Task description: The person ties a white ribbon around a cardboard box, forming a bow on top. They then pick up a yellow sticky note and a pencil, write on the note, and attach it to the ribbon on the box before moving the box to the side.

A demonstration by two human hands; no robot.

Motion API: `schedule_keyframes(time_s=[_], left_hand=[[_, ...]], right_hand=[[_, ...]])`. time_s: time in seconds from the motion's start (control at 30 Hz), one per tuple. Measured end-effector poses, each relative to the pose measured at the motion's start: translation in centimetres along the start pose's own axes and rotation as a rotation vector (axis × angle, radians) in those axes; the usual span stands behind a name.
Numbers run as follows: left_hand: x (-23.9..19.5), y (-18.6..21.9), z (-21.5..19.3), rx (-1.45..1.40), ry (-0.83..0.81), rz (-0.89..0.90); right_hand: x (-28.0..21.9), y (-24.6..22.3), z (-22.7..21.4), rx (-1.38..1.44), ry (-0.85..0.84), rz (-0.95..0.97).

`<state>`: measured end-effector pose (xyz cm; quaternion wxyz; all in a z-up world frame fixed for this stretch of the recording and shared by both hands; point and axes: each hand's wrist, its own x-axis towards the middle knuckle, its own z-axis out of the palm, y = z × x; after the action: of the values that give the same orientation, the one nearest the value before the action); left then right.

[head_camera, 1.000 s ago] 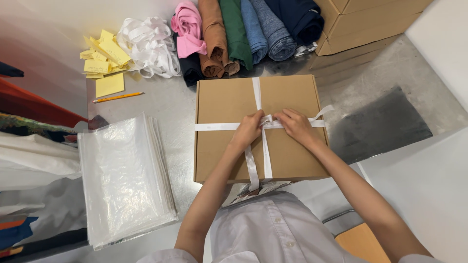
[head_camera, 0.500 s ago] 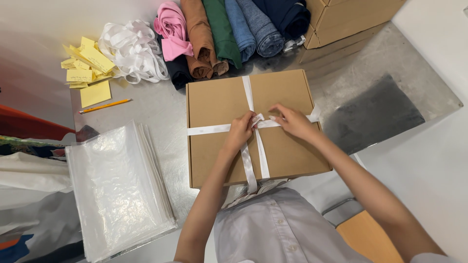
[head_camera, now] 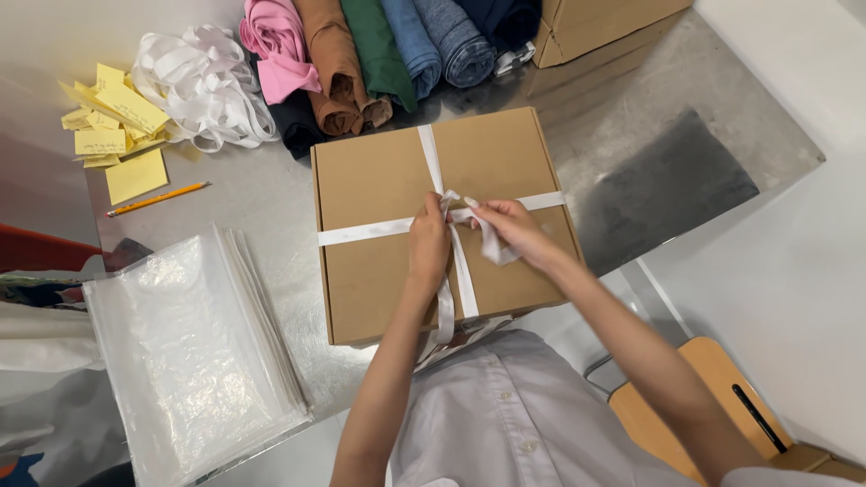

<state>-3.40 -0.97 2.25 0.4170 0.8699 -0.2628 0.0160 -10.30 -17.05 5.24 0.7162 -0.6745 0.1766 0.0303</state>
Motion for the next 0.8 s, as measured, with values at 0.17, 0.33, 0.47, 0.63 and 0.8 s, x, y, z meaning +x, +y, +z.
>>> schedule_keyframes(time_s=[0.17,0.33,0.47,0.63,0.8], left_hand=[[-0.7,1.0,0.3,0.036,0.056,-0.040],[-0.6,0.9,0.9,0.043,0.091,-0.088],[-0.6,2.0,0.1,-0.014,0.075,-0.127],[-0.2,0.4,-0.6,-0.191,0.020,-0.162],[0.2,-0.4,-0.8,-0.266,-0.064,-0.144]], right_hand=[[-0.2,-2.2,2.6,0.185,0.207,-0.116],[1.8,-1.8,4.0,0.281,0.262,-0.106],[2.7,-0.7,3.9,0.074,0.157,-0.189],[3.7,1.5,2.5,-0.087,0.119,-0.250],[1.2,-1.9,2.5,0.043,0.081,-0.187]])
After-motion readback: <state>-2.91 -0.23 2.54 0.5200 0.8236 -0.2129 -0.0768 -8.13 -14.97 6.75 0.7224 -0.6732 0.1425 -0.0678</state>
